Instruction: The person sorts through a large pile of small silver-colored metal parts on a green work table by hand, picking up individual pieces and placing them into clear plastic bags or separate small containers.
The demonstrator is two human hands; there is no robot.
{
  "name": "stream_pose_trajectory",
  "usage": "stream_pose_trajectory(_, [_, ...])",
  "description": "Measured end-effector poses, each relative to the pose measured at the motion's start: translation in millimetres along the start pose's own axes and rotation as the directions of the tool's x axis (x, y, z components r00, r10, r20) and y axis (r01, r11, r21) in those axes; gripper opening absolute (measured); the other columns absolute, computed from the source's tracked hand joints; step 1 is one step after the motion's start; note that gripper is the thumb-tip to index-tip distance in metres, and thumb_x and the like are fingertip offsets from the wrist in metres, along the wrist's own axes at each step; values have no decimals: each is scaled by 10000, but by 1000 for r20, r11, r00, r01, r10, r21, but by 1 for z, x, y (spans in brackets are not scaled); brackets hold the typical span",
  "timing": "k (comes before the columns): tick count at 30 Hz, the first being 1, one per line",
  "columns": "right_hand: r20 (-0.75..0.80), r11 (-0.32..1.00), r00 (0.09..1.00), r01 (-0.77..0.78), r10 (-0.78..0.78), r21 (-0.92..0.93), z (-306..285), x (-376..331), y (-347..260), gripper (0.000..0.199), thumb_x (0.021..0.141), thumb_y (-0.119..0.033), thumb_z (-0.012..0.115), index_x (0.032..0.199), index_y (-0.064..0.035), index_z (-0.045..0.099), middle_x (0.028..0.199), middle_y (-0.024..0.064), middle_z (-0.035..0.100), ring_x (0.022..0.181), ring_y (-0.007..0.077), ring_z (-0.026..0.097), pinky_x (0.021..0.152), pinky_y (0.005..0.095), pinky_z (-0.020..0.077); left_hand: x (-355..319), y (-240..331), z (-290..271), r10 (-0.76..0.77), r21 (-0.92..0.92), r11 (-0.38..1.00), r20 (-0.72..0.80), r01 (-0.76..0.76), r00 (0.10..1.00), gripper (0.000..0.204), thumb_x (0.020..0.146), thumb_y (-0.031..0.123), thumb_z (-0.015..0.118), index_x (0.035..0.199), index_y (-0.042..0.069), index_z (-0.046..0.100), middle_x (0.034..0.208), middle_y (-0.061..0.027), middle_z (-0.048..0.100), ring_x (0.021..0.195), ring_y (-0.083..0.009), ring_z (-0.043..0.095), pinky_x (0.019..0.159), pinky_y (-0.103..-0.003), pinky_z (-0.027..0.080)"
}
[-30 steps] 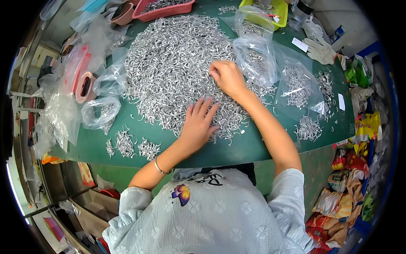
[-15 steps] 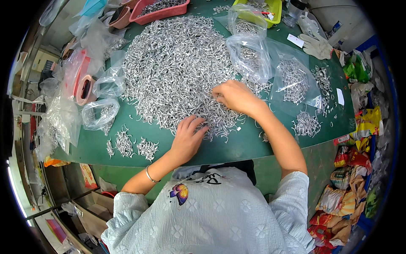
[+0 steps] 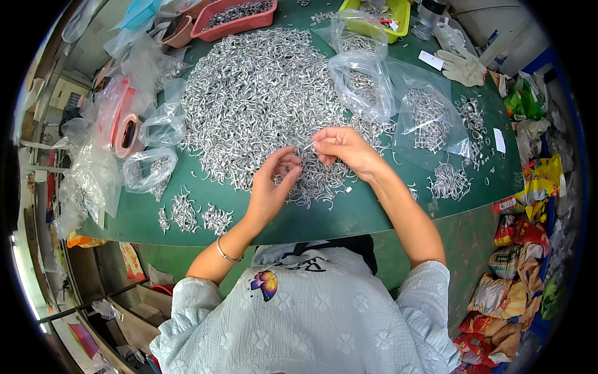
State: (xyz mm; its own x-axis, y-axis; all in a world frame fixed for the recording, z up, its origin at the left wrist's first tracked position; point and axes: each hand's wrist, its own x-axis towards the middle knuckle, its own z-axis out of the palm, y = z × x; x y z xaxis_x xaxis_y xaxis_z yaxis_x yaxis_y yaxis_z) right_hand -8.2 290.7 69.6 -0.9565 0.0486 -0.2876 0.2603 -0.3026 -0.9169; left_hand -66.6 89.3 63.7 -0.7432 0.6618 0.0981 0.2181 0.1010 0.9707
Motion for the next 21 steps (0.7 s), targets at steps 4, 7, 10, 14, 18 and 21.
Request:
stream_pose_trajectory(4, [61,990,998,-32,24,135,2,2,10,169,897,-137,619,1014,-16,608,761,-2,617,656,74,576,605,207,460,17,-11,12,-152,-359,922,9,145,988,233,884,47,623,1093,-36,563,931,-89,662,805,-119,615,693,-213,474])
stream_pose_trajectory(7, [44,989,999,-25,19,145,1,0,11,166,917,-124,598,1043,-16,607,776,-6,605,672,72,571,619,214,472,21,-7,11,-269,-452,855,34,255,963,159,906,59,594,1031,-38,581,873,-80,670,768,-120,628,685,-220,489])
stream_pose_trajectory(10, [-93,966,989,93,-119,-241,-3,-3,12,143,929,-91,555,1033,-16,617,758,-7,595,661,63,556,604,211,470,21,-6,4,-345,-508,798,55,324,937,141,917,68,579,1014,-32,605,862,-86,674,751,-118,629,679,-230,496])
stream_pose_trajectory(14, [-114,868,971,132,-211,-478,1,-6,14,170,926,-46,501,1036,-10,625,752,-2,576,637,59,527,565,211,442,16,-4,6,-232,-341,922,-109,183,967,126,876,11,609,995,-29,624,847,-94,674,732,-147,629,689,-271,502])
stream_pose_trajectory(18, [-108,989,988,102,-114,-109,6,-12,9,184,938,-84,492,1047,-12,622,761,2,561,637,68,520,554,207,415,23,12,-1,537,536,728,-57,-428,842,159,805,-38,646,961,-10,642,813,-114,654,727,-239,621,690,-330,489])
stream_pose_trajectory(21, [-24,981,996,85,-82,175,8,-12,18,202,953,-141,507,1071,-14,610,760,2,555,643,73,514,560,204,407,21,10,3,234,361,913,-77,-191,969,147,797,-2,671,941,-16,649,812,-130,656,684,-223,618,638,-305,480])
